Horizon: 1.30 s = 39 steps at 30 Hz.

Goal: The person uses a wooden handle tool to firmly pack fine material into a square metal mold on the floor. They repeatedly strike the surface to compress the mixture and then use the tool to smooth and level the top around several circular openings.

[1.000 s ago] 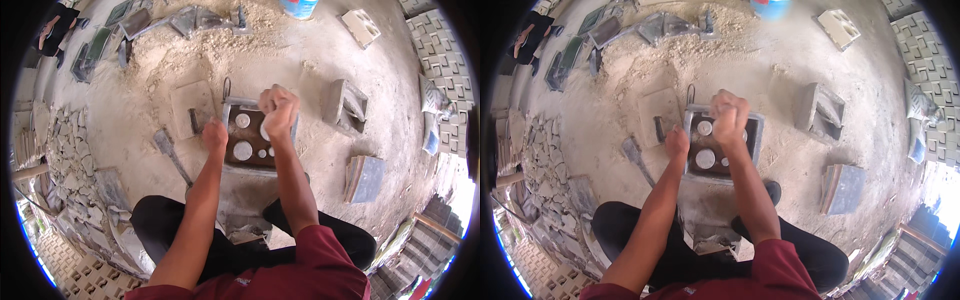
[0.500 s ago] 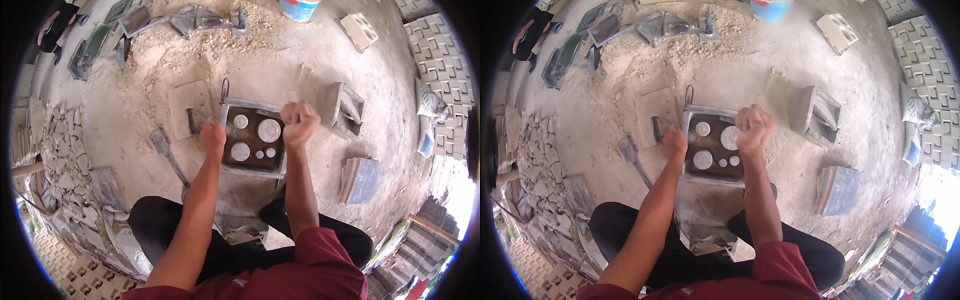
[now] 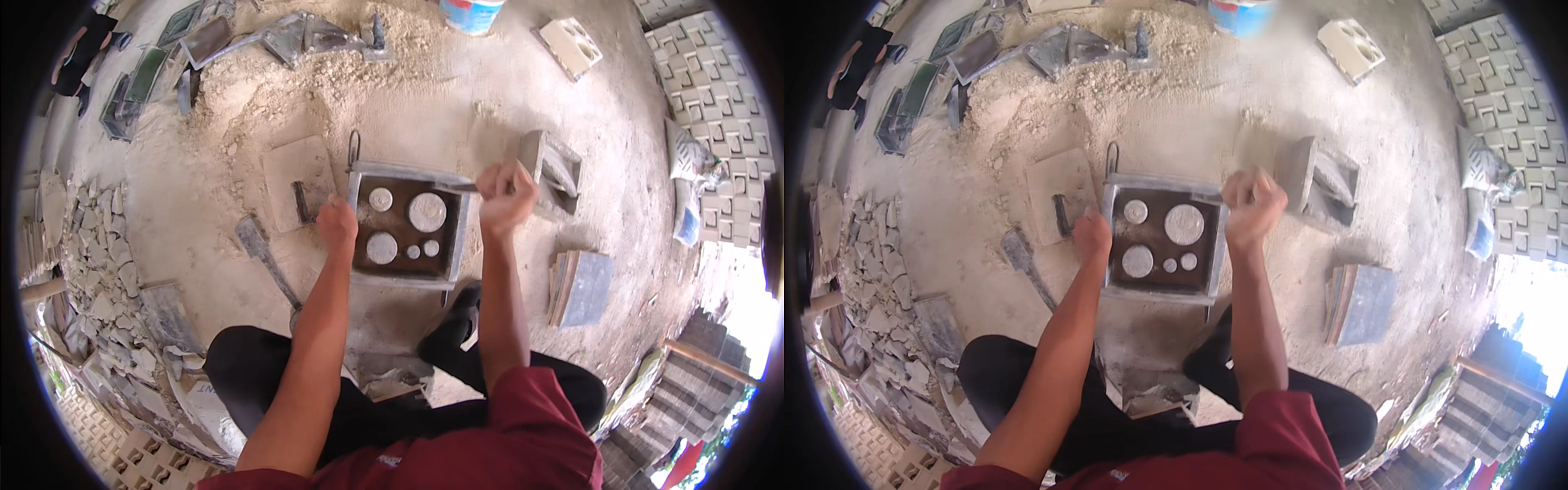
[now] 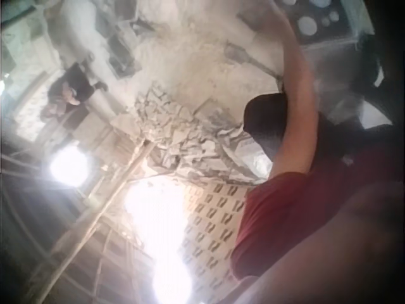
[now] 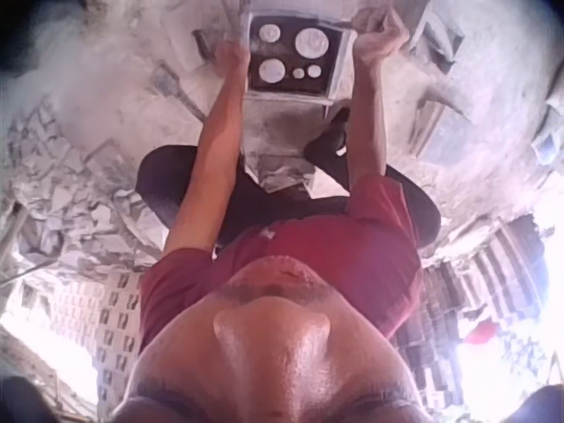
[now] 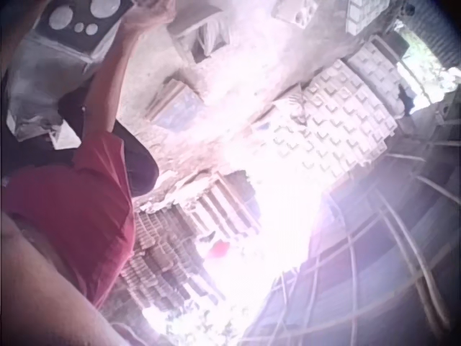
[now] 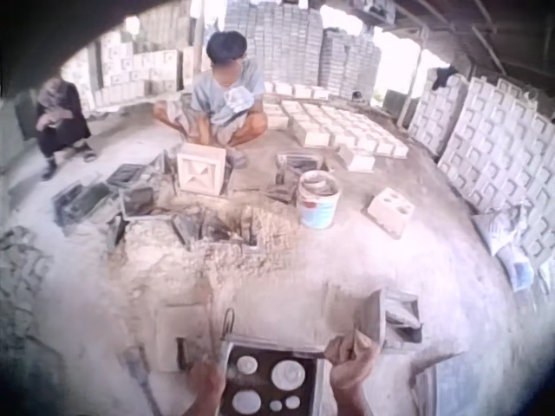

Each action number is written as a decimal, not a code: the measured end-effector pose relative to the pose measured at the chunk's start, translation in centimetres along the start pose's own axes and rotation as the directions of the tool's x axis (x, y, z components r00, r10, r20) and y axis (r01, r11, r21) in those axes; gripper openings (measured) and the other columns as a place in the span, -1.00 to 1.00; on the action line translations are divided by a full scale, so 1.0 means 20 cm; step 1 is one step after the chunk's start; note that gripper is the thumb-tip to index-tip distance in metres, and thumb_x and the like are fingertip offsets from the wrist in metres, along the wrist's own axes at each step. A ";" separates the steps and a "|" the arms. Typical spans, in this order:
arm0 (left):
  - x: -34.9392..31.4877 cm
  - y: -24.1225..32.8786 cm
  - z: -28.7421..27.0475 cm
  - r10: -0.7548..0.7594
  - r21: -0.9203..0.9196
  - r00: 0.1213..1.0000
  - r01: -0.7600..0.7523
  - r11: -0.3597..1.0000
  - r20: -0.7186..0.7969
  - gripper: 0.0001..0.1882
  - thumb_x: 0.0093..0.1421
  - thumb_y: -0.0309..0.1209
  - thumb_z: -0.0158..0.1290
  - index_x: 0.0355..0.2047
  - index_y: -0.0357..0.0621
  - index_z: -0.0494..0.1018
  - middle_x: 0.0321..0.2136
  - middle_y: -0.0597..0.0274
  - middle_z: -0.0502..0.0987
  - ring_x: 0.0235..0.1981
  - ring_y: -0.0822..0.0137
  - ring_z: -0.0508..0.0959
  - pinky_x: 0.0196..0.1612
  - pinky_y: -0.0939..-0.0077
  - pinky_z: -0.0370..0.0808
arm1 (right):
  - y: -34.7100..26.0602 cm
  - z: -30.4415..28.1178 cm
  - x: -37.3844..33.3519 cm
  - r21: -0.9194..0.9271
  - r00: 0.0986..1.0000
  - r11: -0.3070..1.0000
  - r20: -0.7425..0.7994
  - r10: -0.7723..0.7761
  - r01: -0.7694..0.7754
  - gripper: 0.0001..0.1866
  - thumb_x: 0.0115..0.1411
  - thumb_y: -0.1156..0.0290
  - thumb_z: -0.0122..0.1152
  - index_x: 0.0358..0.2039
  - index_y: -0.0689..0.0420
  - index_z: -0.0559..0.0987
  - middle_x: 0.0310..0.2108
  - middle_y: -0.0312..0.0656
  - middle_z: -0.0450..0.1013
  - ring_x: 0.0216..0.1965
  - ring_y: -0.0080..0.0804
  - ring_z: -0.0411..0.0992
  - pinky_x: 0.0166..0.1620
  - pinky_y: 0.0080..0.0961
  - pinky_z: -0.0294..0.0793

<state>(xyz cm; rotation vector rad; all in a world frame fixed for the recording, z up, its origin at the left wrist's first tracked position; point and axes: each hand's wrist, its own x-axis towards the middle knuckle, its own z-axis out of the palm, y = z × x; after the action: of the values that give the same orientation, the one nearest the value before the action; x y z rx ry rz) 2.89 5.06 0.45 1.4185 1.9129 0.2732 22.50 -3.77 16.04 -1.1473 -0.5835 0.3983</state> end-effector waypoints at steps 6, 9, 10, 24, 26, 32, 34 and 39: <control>-0.01 0.04 0.02 0.046 -0.021 0.999 -0.045 0.999 0.027 -0.40 0.26 -0.12 -0.35 -0.35 -0.51 0.47 -0.32 -0.39 0.49 -0.20 -0.28 0.48 -0.10 -0.05 0.38 | 0.10 -0.04 -0.10 -0.187 0.996 0.981 0.088 -0.028 0.044 -0.62 0.15 0.29 -0.29 -0.79 0.06 0.04 -0.83 -0.36 -0.07 -0.77 -0.63 -0.12 -0.69 -0.57 -0.19; -0.01 0.03 -0.01 0.008 -0.004 1.000 -0.008 1.000 0.003 -0.40 0.26 -0.12 -0.35 -0.33 -0.49 0.48 -0.31 -0.38 0.49 -0.20 -0.28 0.47 -0.09 -0.06 0.37 | -0.01 0.00 -0.09 -0.024 0.997 0.999 0.059 -0.040 0.041 -0.61 0.17 0.28 -0.27 -0.78 0.08 0.04 -0.81 -0.37 -0.07 -0.78 -0.61 -0.08 -0.69 -0.59 -0.15; -0.03 0.04 0.00 0.018 -0.002 1.000 -0.018 1.000 0.015 -0.40 0.26 -0.12 -0.36 -0.33 -0.49 0.48 -0.31 -0.37 0.49 -0.20 -0.28 0.47 -0.09 -0.06 0.36 | 0.04 -0.03 -0.10 -0.028 0.998 0.999 0.055 -0.042 0.043 -0.61 0.17 0.28 -0.27 -0.78 0.08 0.04 -0.81 -0.37 -0.07 -0.78 -0.61 -0.08 -0.69 -0.59 -0.15; -0.04 0.04 -0.03 0.034 -0.004 0.999 -0.034 0.999 -0.022 -0.41 0.26 -0.12 -0.33 -0.37 -0.48 0.49 -0.35 -0.39 0.49 -0.23 -0.29 0.48 -0.11 -0.06 0.38 | 0.08 0.05 -0.15 -0.267 0.965 0.928 0.106 -0.239 0.259 -0.45 0.24 0.15 -0.16 -0.82 0.14 0.07 -0.85 -0.33 -0.03 -0.84 -0.58 -0.01 -0.74 -0.57 -0.10; -0.04 0.05 -0.03 0.049 -0.025 0.998 -0.050 0.998 -0.035 -0.41 0.26 -0.13 -0.33 -0.39 -0.49 0.49 -0.37 -0.41 0.48 -0.25 -0.29 0.49 -0.11 -0.06 0.38 | 0.08 0.06 -0.21 -0.036 0.966 0.972 0.118 -0.228 0.234 -0.46 0.22 0.14 -0.13 -0.82 0.16 0.09 -0.86 -0.30 0.00 -0.83 -0.58 0.00 -0.74 -0.57 -0.08; -0.02 0.02 0.00 0.023 -0.046 1.000 -0.024 0.999 -0.020 -0.40 0.26 -0.13 -0.34 -0.38 -0.51 0.48 -0.35 -0.40 0.48 -0.22 -0.28 0.48 -0.10 -0.05 0.38 | 0.11 0.12 -0.15 -0.152 0.991 0.980 0.056 -0.124 0.131 -0.46 0.22 0.13 -0.19 -0.83 0.15 0.10 -0.85 -0.33 -0.01 -0.82 -0.58 0.01 -0.73 -0.57 -0.10; 0.01 0.01 0.02 0.033 0.001 0.999 -0.033 0.999 -0.024 -0.40 0.26 -0.12 -0.34 -0.37 -0.50 0.49 -0.35 -0.40 0.49 -0.22 -0.28 0.48 -0.10 -0.05 0.38 | 0.08 0.15 -0.18 0.047 0.975 0.984 0.135 -0.177 0.172 -0.47 0.23 0.16 -0.18 -0.83 0.15 0.10 -0.85 -0.32 -0.02 -0.82 -0.58 0.03 -0.72 -0.57 -0.07; -0.02 -0.03 0.00 0.077 0.008 0.997 -0.077 0.997 0.021 -0.40 0.26 -0.11 -0.35 -0.35 -0.48 0.49 -0.35 -0.38 0.49 -0.23 -0.28 0.49 -0.10 -0.03 0.39 | 0.15 0.24 -0.11 -0.128 0.988 0.985 0.109 -0.105 0.119 -0.56 0.18 0.25 -0.25 -0.80 0.09 0.01 -0.82 -0.37 -0.10 -0.81 -0.64 -0.08 -0.72 -0.64 -0.15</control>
<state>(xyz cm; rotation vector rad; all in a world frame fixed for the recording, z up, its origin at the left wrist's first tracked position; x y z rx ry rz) 2.46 4.52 0.20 1.4969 1.8475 0.2856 17.68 -0.42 14.20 -1.2216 -0.7705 0.3257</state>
